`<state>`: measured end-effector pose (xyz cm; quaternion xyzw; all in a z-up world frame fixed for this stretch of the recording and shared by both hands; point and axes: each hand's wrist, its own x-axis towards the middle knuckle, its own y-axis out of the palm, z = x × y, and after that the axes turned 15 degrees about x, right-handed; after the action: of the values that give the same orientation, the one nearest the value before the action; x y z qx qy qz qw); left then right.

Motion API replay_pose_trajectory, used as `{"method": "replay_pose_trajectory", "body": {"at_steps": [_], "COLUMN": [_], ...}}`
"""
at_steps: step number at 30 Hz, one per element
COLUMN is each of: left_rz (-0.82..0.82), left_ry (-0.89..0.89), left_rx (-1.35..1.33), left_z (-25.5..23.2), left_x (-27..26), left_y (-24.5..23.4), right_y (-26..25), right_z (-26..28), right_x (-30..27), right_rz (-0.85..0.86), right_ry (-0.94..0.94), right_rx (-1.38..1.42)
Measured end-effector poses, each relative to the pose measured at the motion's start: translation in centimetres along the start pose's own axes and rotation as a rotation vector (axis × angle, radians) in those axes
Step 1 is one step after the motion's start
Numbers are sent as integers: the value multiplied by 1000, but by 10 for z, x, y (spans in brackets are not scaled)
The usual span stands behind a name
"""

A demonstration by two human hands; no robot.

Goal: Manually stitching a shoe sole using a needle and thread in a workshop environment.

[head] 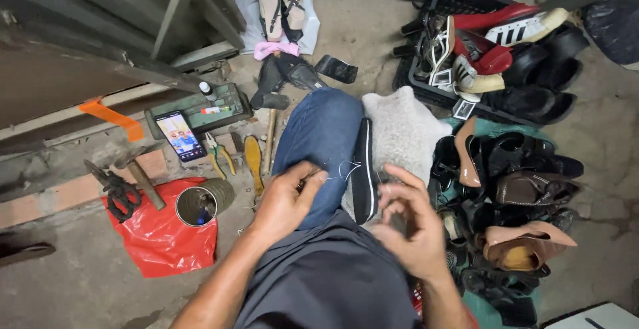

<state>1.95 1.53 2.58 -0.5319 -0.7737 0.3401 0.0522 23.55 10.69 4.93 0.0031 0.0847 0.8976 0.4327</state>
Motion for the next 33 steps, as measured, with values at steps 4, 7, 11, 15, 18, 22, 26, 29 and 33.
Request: {"method": "replay_pose_trajectory", "body": {"at_steps": [4, 7, 11, 15, 18, 22, 26, 29, 33], "left_rz": [-36, 17, 36, 289, 237, 114, -220, -198, -204], "left_ry": [76, 105, 262, 313, 345, 363, 416, 437, 467], "left_rx": [28, 166, 94, -191, -72, 53, 413, 467, 354], "left_z": [-17, -21, -24, -29, -38, -44, -29, -28, -29], "left_x": [6, 16, 22, 12, -1, 6, 25, 35, 40], "left_y": [7, 24, 40, 18, 7, 12, 39, 58, 70], "right_y": [14, 7, -6, -18, -20, -30, -46, -54, -59], "right_z": [3, -2, -5, -10, -6, -17, -28, -31, -35], "right_x": [9, 8, 5, 5, 9, 2, -7, -13, -16], "right_rz": [-3, 43, 75, 55, 42, 42, -62, -115, -142], "right_ry": [6, -77, -5, 109, 147, 111, 186, 232, 257], "right_rx": [-462, -546, -539, -527, -418, -428, -281, -237, -178]}}
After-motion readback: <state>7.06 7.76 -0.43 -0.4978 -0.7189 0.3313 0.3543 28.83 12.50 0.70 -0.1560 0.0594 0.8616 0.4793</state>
